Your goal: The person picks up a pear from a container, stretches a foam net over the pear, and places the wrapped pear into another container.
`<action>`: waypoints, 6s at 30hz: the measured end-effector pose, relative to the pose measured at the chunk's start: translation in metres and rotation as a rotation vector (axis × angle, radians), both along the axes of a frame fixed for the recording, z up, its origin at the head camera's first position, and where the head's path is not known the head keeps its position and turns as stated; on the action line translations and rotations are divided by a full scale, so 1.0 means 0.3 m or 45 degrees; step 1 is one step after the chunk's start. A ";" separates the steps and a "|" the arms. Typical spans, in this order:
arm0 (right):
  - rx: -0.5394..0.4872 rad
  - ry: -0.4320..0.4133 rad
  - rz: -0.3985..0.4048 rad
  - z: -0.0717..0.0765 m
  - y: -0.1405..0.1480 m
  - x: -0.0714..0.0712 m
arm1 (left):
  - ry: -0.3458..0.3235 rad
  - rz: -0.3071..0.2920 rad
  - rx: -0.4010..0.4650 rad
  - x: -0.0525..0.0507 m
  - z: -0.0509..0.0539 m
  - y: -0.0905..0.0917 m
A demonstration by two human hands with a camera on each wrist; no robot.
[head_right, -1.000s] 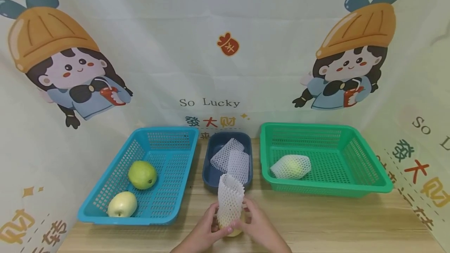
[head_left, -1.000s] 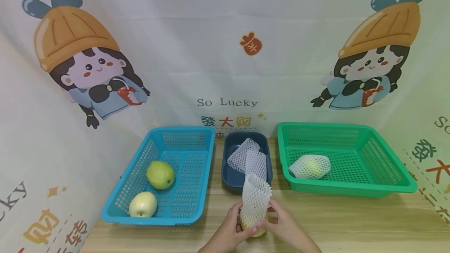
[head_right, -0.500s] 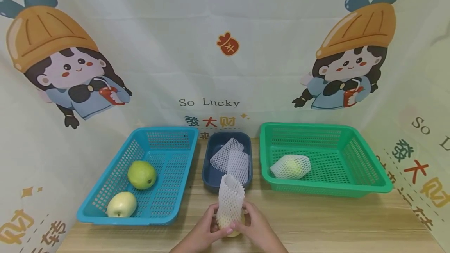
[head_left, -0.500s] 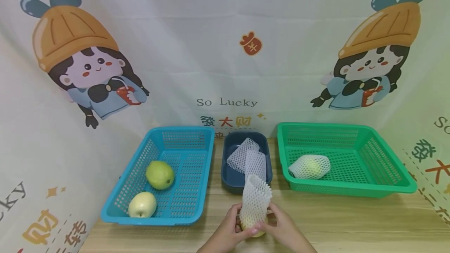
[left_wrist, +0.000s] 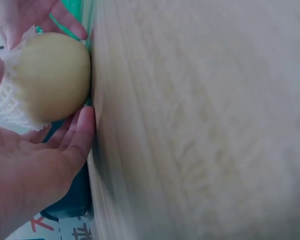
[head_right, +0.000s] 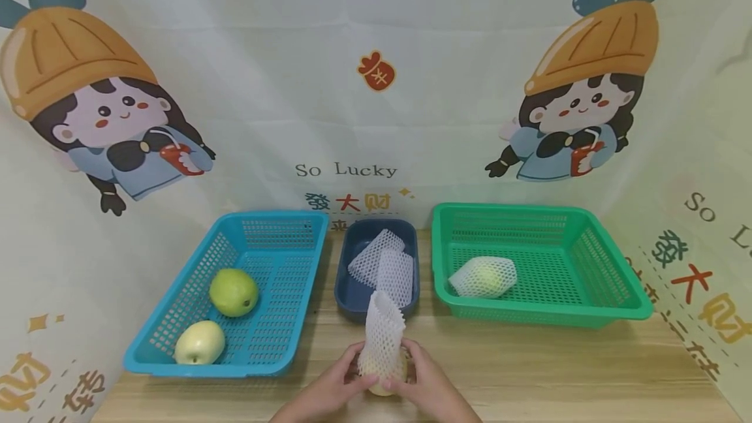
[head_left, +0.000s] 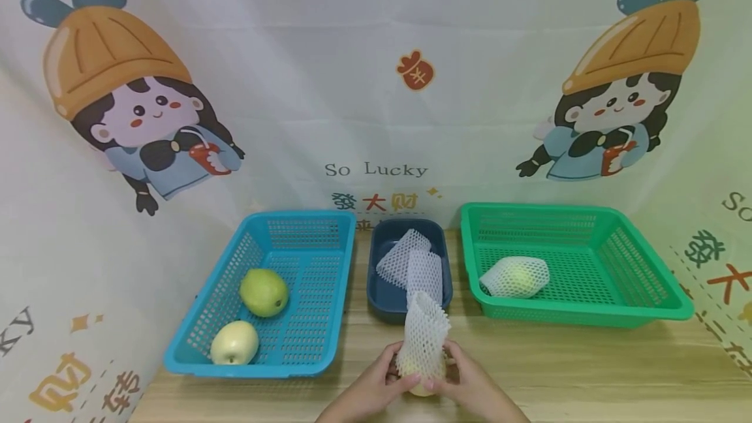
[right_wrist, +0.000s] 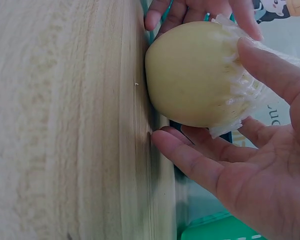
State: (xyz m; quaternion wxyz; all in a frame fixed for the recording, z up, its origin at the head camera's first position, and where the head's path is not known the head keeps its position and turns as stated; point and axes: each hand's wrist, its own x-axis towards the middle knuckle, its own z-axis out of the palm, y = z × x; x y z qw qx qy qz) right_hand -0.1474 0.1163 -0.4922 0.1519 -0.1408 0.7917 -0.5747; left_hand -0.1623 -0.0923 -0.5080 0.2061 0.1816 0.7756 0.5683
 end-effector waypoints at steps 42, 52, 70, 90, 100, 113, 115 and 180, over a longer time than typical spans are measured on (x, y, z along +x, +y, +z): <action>0.273 0.188 0.028 -0.062 -0.007 0.004 | 0.364 0.106 -0.677 0.008 0.002 -0.011; 0.116 0.055 0.097 -0.055 -0.024 -0.012 | 0.370 0.078 -0.683 0.004 0.017 -0.016; -0.027 0.001 -0.092 -0.026 -0.034 -0.015 | 0.463 -0.036 -0.686 -0.011 0.031 -0.042; -0.070 0.094 0.022 0.005 0.085 -0.043 | -0.138 0.258 0.147 -0.051 -0.053 -0.090; 0.028 0.089 0.096 -0.007 0.075 -0.041 | -0.193 0.290 0.129 -0.050 -0.043 -0.104; 0.111 0.111 0.096 -0.004 0.058 -0.037 | 0.061 0.210 -0.231 -0.022 -0.019 -0.064; 0.105 0.112 0.092 -0.005 0.057 -0.036 | 0.036 0.210 -0.233 -0.023 -0.019 -0.061; 0.293 0.069 -0.569 0.059 0.055 0.057 | -0.048 0.211 -0.086 -0.018 -0.009 -0.027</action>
